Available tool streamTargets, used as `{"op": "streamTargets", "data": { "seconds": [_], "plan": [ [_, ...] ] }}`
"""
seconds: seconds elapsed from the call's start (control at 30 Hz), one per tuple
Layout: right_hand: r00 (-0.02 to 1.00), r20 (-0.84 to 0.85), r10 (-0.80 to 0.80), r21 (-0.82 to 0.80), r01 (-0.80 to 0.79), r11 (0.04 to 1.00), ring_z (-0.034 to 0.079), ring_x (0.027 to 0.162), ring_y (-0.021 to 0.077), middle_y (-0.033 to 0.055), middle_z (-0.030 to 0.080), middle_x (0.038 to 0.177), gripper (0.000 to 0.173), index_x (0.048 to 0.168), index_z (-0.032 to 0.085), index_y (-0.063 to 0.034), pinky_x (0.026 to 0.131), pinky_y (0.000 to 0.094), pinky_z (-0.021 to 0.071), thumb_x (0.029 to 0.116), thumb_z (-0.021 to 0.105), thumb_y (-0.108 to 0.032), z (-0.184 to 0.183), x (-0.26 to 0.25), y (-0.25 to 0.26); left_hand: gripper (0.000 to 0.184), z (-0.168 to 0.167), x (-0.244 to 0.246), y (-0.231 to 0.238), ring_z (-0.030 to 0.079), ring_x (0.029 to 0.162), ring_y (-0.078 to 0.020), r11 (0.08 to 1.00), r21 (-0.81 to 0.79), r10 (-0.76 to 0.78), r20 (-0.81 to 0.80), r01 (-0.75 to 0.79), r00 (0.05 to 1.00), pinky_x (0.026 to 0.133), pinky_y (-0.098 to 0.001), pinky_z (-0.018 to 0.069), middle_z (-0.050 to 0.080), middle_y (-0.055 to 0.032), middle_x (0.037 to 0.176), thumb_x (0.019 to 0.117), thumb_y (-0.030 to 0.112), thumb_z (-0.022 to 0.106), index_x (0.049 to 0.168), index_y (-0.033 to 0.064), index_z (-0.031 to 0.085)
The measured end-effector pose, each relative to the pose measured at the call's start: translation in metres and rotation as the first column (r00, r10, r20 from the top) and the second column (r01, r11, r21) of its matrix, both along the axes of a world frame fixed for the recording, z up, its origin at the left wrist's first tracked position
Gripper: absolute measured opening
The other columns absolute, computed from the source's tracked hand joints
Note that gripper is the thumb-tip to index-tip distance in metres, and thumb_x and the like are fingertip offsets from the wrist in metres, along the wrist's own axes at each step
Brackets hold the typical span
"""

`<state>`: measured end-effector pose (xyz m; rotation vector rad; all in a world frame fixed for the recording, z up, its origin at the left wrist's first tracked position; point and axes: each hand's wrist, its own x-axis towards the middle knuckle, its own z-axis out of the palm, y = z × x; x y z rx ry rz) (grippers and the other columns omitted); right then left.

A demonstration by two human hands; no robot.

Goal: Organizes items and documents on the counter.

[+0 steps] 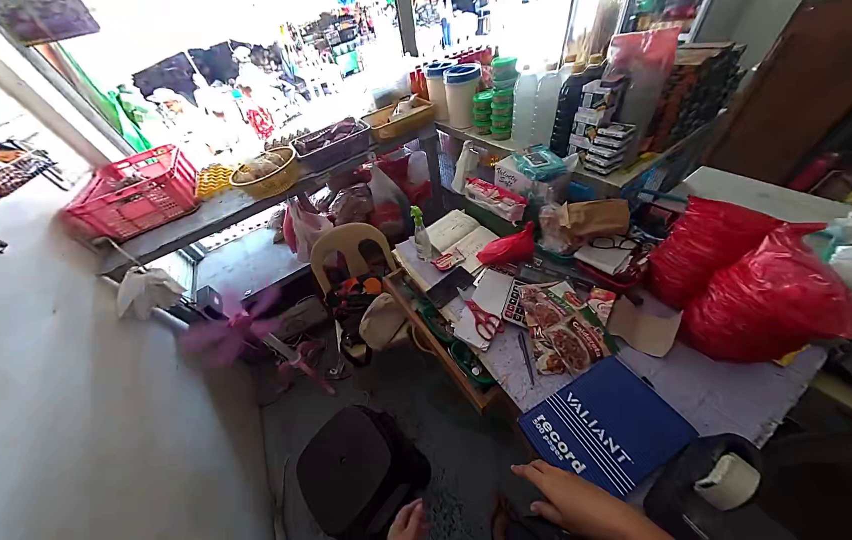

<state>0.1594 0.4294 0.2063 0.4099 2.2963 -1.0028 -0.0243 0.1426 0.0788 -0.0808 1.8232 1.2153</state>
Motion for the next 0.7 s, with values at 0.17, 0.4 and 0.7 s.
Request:
{"op": "streamTargets", "data": {
  "seconds": [0.17,0.4,0.7],
  "plan": [
    [0.994,-0.012,-0.105,-0.049,0.104,0.993,0.058,0.127,0.0399,0.0258,0.050,0.147,0.058,0.157,0.040,-0.0071,0.110,0.0538,0.0460,0.1055,0.059,-0.026,0.000,-0.032,0.025,0.042,0.008,-0.034,0.096,0.063,0.122,-0.0358,0.979,0.085,-0.182,-0.025,0.184,0.983,0.100,-0.0524,0.0518,0.061,-0.0245,0.137,0.1082,0.026,0.052,0.141,-0.0013,0.055],
    [0.919,-0.023,-0.394,-0.231,0.378,0.896,0.058,0.130,0.0393,0.0261,0.059,0.140,0.044,0.147,0.051,0.0022,0.114,0.0524,0.0407,0.1090,0.051,-0.020,-0.015,-0.016,0.036,0.055,0.008,-0.086,0.168,0.060,0.125,-0.0405,0.955,0.051,-0.296,0.050,0.294,0.954,0.102,-0.0529,0.0508,0.053,-0.0298,0.143,0.1087,0.026,0.052,0.151,-0.0052,0.038],
    [0.353,0.018,-0.935,-0.384,0.866,0.320,0.065,0.120,0.0290,0.0210,0.069,0.126,0.039,0.132,0.064,0.0024,0.110,0.0457,0.0458,0.1080,0.053,-0.027,-0.049,-0.001,-0.021,0.043,0.008,-0.173,0.261,0.069,0.108,-0.0338,0.583,-0.074,-0.812,-0.017,0.809,0.583,0.094,-0.0492,0.0546,0.067,-0.0247,0.122,0.1088,0.028,0.052,0.136,-0.0060,0.056]
  ]
}}
